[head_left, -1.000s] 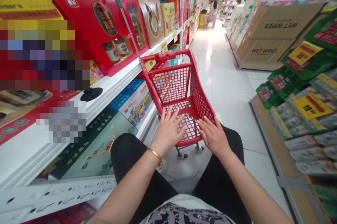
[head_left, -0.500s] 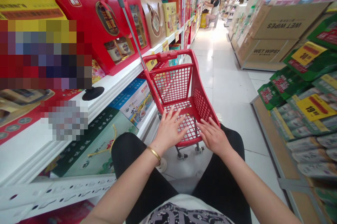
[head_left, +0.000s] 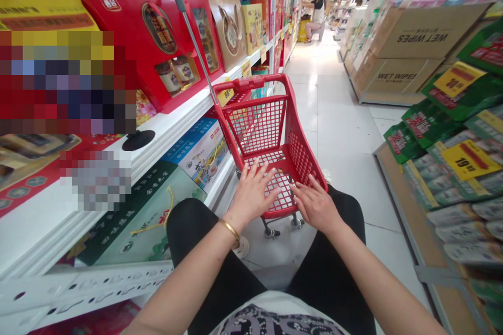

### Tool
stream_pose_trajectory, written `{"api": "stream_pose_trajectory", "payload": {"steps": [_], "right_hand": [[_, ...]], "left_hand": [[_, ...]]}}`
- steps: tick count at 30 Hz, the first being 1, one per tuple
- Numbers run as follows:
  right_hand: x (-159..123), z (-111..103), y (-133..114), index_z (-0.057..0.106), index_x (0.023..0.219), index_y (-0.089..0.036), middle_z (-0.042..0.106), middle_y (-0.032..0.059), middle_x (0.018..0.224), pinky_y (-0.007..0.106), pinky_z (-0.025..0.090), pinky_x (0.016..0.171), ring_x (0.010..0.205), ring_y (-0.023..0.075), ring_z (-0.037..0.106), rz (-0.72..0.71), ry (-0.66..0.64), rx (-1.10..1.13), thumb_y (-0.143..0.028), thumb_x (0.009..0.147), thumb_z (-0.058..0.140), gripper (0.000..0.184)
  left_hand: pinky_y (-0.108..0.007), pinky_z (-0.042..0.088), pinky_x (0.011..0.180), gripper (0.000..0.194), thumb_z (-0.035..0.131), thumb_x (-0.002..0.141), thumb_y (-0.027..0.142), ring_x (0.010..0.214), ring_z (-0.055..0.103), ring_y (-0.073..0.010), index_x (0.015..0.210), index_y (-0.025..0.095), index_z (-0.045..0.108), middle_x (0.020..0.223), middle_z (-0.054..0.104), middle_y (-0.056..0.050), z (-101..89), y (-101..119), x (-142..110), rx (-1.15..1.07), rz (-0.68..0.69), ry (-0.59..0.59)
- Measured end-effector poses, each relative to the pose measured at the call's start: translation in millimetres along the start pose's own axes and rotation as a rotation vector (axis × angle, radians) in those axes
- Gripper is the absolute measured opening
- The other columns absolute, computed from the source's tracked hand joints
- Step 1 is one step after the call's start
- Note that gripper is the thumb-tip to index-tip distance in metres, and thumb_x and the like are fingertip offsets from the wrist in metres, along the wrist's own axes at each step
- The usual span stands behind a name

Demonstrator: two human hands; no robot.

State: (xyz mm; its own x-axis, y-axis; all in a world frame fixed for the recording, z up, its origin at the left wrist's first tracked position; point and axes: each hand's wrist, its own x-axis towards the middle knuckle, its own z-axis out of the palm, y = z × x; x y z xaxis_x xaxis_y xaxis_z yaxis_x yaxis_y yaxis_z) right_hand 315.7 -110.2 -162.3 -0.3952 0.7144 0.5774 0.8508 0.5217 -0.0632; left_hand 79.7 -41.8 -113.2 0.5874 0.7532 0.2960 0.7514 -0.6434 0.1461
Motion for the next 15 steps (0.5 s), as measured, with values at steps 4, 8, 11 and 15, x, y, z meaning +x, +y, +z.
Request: {"api": "stream_pose_trajectory", "payload": {"steps": [4,8,11,15], "right_hand": [[-10,-11,38,0.056,0.144,-0.018,0.074,0.0093,0.125,0.055,0.03,0.127,0.115,0.0214,0.071,0.005,0.04,-0.053,-0.019,0.1,0.054,0.044],[-15,-13,45,0.054,0.146,-0.019,0.073,0.0085,0.126,0.054,0.034,0.126,0.115,0.0211,0.071,0.0,0.055,-0.038,-0.017,0.1,0.054,0.046],[-16,-9,26,0.051,0.148,-0.018,0.074,0.0091,0.125,0.052,0.036,0.125,0.115,0.0208,0.07,0.003,0.066,-0.018,-0.018,0.099,0.055,0.049],[-8,-4,-4,0.049,0.15,-0.019,0.074,0.0085,0.126,0.052,0.031,0.127,0.125,0.0221,0.065,-0.003,0.042,-0.029,-0.019,0.099,0.057,0.052]], "left_hand": [[-0.058,0.013,0.129,0.059,0.046,0.102,0.059,0.158,0.021,-0.0312,0.152,0.028,0.05,0.163,0.041,-0.005,1.8,8,3,-0.023,0.002,0.007],[-0.059,0.011,0.129,0.059,0.047,0.101,0.06,0.158,0.02,-0.0319,0.151,0.028,0.051,0.164,0.04,-0.005,2.3,8,4,-0.037,0.015,0.004],[-0.058,0.011,0.129,0.063,0.049,0.099,0.063,0.158,0.018,-0.0309,0.152,0.029,0.049,0.166,0.037,-0.004,-2.6,-4,0,-0.042,0.06,-0.031],[-0.057,0.011,0.129,0.062,0.048,0.101,0.061,0.159,0.017,-0.0292,0.155,0.031,0.045,0.167,0.034,-0.002,-13.2,-28,-10,-0.019,0.096,-0.081]]}}
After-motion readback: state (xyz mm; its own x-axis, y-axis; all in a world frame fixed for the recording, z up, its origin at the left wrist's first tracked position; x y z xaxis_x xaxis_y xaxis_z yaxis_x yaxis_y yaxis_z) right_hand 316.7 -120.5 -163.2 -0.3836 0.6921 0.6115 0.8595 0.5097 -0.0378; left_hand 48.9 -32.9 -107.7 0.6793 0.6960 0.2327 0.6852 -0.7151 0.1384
